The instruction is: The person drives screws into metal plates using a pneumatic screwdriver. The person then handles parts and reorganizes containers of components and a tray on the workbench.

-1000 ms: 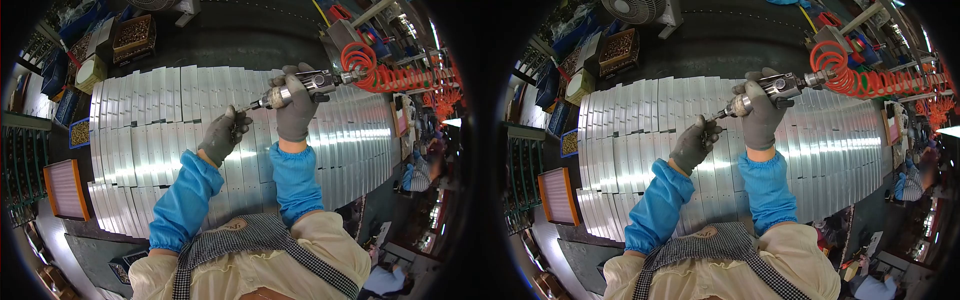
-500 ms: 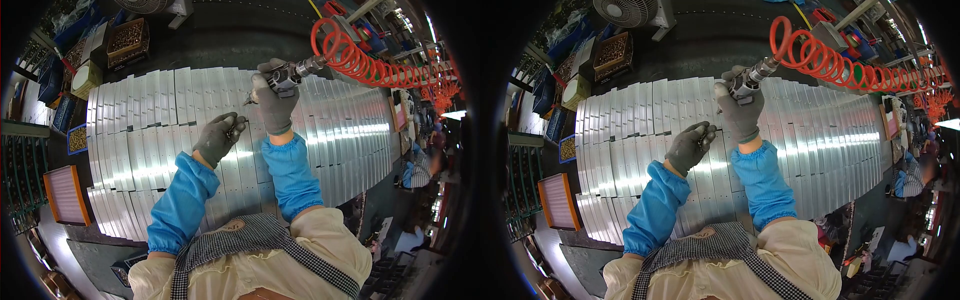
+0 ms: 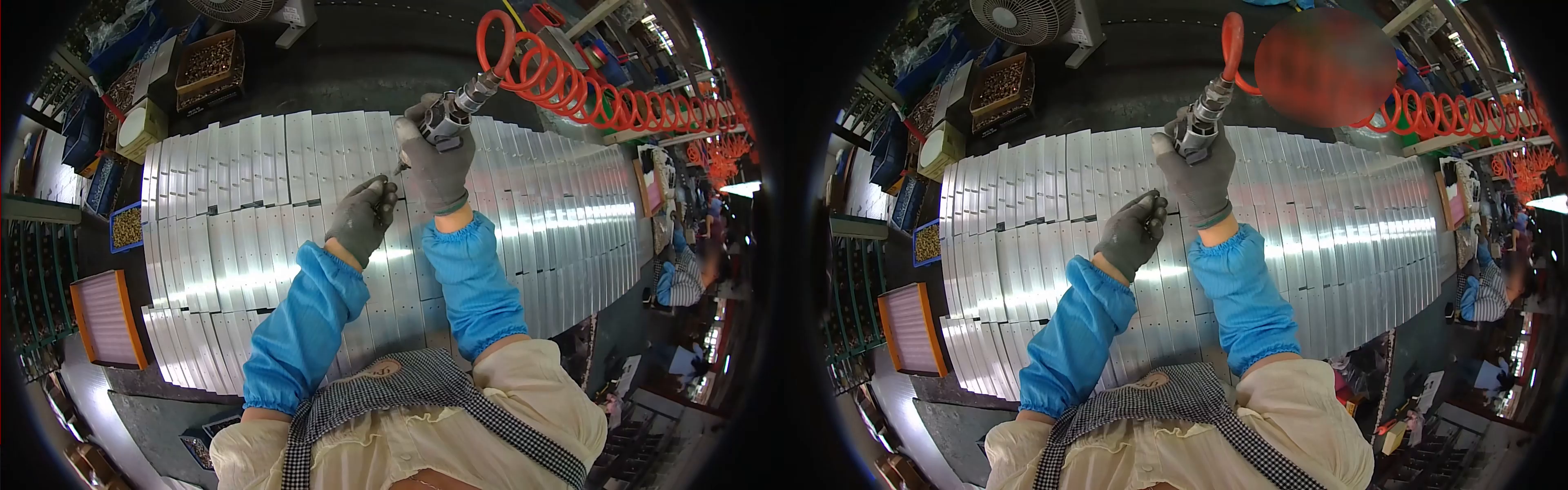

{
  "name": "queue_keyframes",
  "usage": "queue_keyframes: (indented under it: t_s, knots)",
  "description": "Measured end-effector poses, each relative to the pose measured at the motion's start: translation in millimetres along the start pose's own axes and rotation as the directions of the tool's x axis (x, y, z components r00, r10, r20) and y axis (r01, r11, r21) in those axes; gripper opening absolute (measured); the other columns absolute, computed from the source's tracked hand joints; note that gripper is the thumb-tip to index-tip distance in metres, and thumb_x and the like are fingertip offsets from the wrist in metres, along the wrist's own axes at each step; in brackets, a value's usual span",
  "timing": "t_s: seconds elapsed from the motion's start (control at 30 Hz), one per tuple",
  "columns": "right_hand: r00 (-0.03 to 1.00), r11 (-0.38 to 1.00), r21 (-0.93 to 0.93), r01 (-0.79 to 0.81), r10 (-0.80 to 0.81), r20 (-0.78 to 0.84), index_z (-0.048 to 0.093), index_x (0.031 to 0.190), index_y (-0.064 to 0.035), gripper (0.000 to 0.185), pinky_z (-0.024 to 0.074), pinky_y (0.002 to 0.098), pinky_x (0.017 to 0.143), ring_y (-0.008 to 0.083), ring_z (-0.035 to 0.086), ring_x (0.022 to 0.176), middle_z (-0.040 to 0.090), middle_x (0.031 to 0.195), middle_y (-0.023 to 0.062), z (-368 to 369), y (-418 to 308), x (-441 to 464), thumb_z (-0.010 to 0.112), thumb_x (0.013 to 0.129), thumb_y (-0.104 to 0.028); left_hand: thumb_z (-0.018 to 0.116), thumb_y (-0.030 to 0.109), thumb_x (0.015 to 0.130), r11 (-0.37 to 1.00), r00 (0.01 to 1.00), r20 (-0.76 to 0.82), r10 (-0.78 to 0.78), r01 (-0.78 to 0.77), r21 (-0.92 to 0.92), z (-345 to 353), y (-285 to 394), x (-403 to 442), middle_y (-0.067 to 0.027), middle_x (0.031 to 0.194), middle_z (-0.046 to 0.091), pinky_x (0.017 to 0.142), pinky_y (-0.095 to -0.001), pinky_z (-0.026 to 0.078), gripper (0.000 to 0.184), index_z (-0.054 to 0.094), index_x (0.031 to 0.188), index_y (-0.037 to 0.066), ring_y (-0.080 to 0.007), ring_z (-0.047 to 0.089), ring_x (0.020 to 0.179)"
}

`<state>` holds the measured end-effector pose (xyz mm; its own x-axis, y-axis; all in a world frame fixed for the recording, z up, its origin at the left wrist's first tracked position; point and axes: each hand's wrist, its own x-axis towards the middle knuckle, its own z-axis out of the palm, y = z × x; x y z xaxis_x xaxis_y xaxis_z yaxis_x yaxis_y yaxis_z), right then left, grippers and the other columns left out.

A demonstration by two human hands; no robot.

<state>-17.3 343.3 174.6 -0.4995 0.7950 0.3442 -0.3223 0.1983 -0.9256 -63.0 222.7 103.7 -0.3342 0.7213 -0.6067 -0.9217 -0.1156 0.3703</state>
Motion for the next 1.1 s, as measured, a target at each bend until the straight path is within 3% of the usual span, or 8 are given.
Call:
queue_keyframes:
  t_s: [0.17, 0.23, 0.37, 0.43, 0.63, 0.7, 0.87, 1.1]
  knots:
    - [1.0, 1.0, -0.013, 0.024, -0.024, 0.005, 0.059, 0.116, -0.0035, 0.041, 0.0534, 0.0229, 0.071, 0.0081, 0.063, 0.082, 0.066, 0.095, 0.0033, -3, -4, 0, 0.074, 0.078, 0.001, 0.055, 0.017, 0.103, 0.997, 0.995, -0.104, -0.01, 0.018, 0.079, 11, 2, 0, -0.0038, 0.09, 0.064, 0.057, -0.0189, 0.045, 0.017, 0.061, 0.114, 0.006, -0.0088, 0.055, 0.07]
    - [0.999, 0.993, 0.101, 0.054, -0.054, -0.004, 0.059, 0.114, -0.003, 0.04, 0.0495, 0.0233, 0.052, 0.0101, 0.062, 0.067, 0.067, 0.091, 0.006, -1, -24, -1, 0.07, 0.077, 0.006, 0.053, 0.02, 0.104, 0.993, 0.994, -0.076, -0.075, 0.082, 0.09, 7, 7, 5, -0.0027, 0.089, 0.063, 0.055, -0.0191, 0.044, 0.016, 0.06, 0.108, 0.006, -0.0088, 0.053, 0.068]
    - [1.0, 0.982, 0.186, 0.031, -0.029, -0.013, 0.055, 0.118, -0.0004, 0.04, 0.0576, 0.0346, 0.067, 0.02, 0.068, 0.077, 0.066, 0.099, 0.0112, -1, -67, 3, 0.064, 0.079, 0.0, 0.052, 0.027, 0.106, 0.997, 0.995, -0.066, -0.074, 0.075, 0.007, 6, 4, 4, -0.0008, 0.084, 0.06, 0.052, -0.0191, 0.042, 0.02, 0.058, 0.103, 0.008, -0.0087, 0.05, 0.066]
    - [0.997, 0.969, 0.244, 0.046, -0.03, -0.07, 0.056, 0.118, -0.001, 0.041, 0.057, 0.0298, 0.066, 0.0178, 0.068, 0.076, 0.066, 0.099, 0.0098, -3, -60, 1, 0.067, 0.078, 0.001, 0.05, 0.03, 0.106, 0.993, 0.992, 0.062, -0.108, 0.11, -0.04, 4, 5, 0, 0.0014, 0.08, 0.056, 0.049, -0.0167, 0.041, 0.023, 0.057, 0.102, 0.009, -0.0071, 0.05, 0.065]
    - [0.984, 0.952, 0.307, 0.0, 0.055, -0.172, 0.052, 0.119, -0.0008, 0.043, 0.0581, 0.035, 0.069, 0.0217, 0.068, 0.077, 0.066, 0.099, 0.0118, -15, -56, -7, 0.066, 0.078, -0.003, 0.052, 0.038, 0.105, 0.99, 0.987, 0.077, -0.143, 0.141, 0.019, -2, 2, 0, 0.0021, 0.079, 0.055, 0.047, -0.016, 0.039, 0.028, 0.057, 0.098, 0.01, -0.006, 0.048, 0.064]
    - [0.986, 0.977, 0.211, 0.016, 0.019, -0.164, 0.05, 0.123, 0.0002, 0.044, 0.06, 0.0415, 0.075, 0.0229, 0.068, 0.08, 0.065, 0.104, 0.0146, -22, -51, -8, 0.062, 0.082, -0.007, 0.053, 0.038, 0.104, 0.99, 0.985, 0.104, -0.135, 0.13, 0.053, 0, 0, 1, 0.0021, 0.079, 0.056, 0.047, -0.0156, 0.039, 0.028, 0.057, 0.098, 0.01, -0.0058, 0.048, 0.064]
    - [0.965, 0.976, 0.188, 0.11, -0.06, -0.256, 0.049, 0.124, 0.0005, 0.045, 0.0602, 0.041, 0.075, 0.0219, 0.068, 0.079, 0.066, 0.102, 0.0139, -29, -43, -13, 0.062, 0.081, -0.005, 0.055, 0.032, 0.104, 0.953, 0.982, 0.106, -0.156, 0.178, -0.245, 10, -15, 8, 0.0001, 0.08, 0.057, 0.05, -0.0166, 0.042, 0.023, 0.057, 0.098, 0.01, -0.0073, 0.05, 0.065]
    - [0.97, 0.968, 0.216, 0.13, -0.078, -0.232, 0.053, 0.125, -0.0014, 0.046, 0.0601, 0.0417, 0.076, 0.0224, 0.069, 0.079, 0.067, 0.102, 0.0121, -38, -41, -21, 0.063, 0.08, -0.005, 0.055, 0.03, 0.104, 0.986, 0.995, 0.007, -0.102, 0.102, -0.13, 12, -14, 3, 0.0003, 0.079, 0.057, 0.049, -0.0173, 0.04, 0.022, 0.055, 0.096, 0.01, -0.0072, 0.048, 0.064]
